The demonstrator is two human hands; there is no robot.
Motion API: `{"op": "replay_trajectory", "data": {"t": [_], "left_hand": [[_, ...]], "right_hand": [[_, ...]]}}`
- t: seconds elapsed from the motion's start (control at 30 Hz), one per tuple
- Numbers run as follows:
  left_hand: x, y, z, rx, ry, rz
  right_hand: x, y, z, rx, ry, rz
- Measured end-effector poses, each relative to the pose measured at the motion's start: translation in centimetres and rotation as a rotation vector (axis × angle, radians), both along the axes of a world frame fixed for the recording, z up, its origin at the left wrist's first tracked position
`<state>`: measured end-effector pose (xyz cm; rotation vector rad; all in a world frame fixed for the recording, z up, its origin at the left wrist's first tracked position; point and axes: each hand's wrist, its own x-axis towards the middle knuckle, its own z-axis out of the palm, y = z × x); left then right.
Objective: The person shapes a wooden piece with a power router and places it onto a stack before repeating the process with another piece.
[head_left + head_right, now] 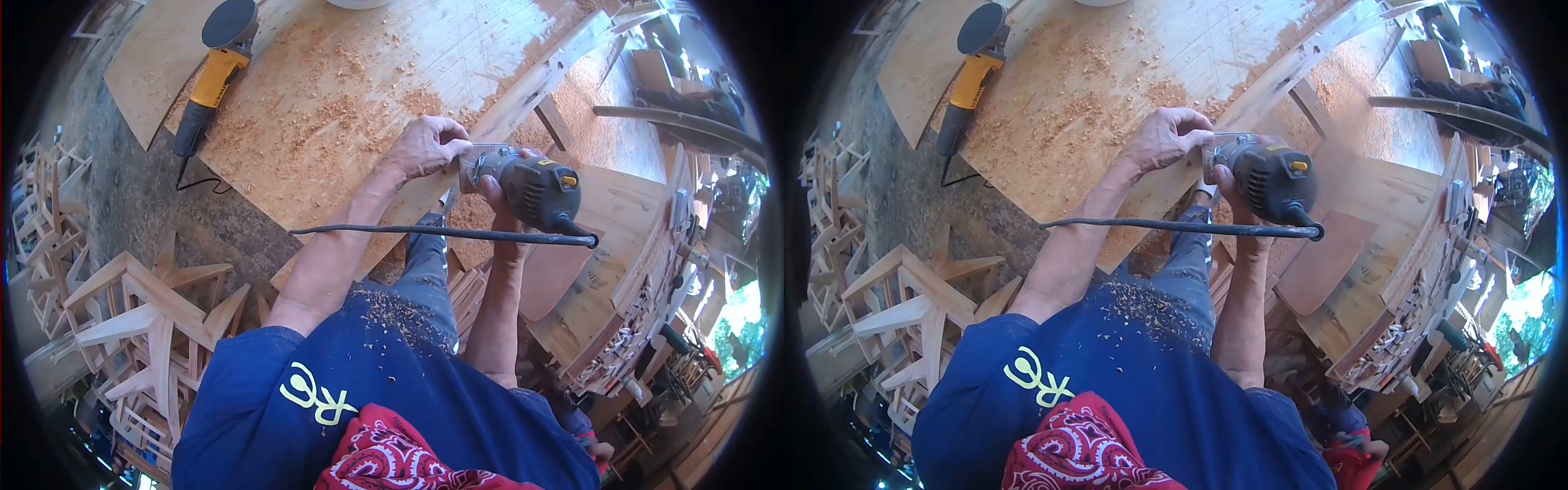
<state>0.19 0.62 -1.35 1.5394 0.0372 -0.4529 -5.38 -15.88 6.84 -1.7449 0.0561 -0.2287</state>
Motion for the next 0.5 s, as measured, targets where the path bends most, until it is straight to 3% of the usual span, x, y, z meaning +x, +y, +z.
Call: {"op": "replay_trajectory", "data": {"t": [0.5], "left_hand": [[2.6,-1.3,0.6,0.129,-0.065,0.064]], "right_hand": [[2.6,-0.6,-0.1,0.121,0.005,-0.032]]}}
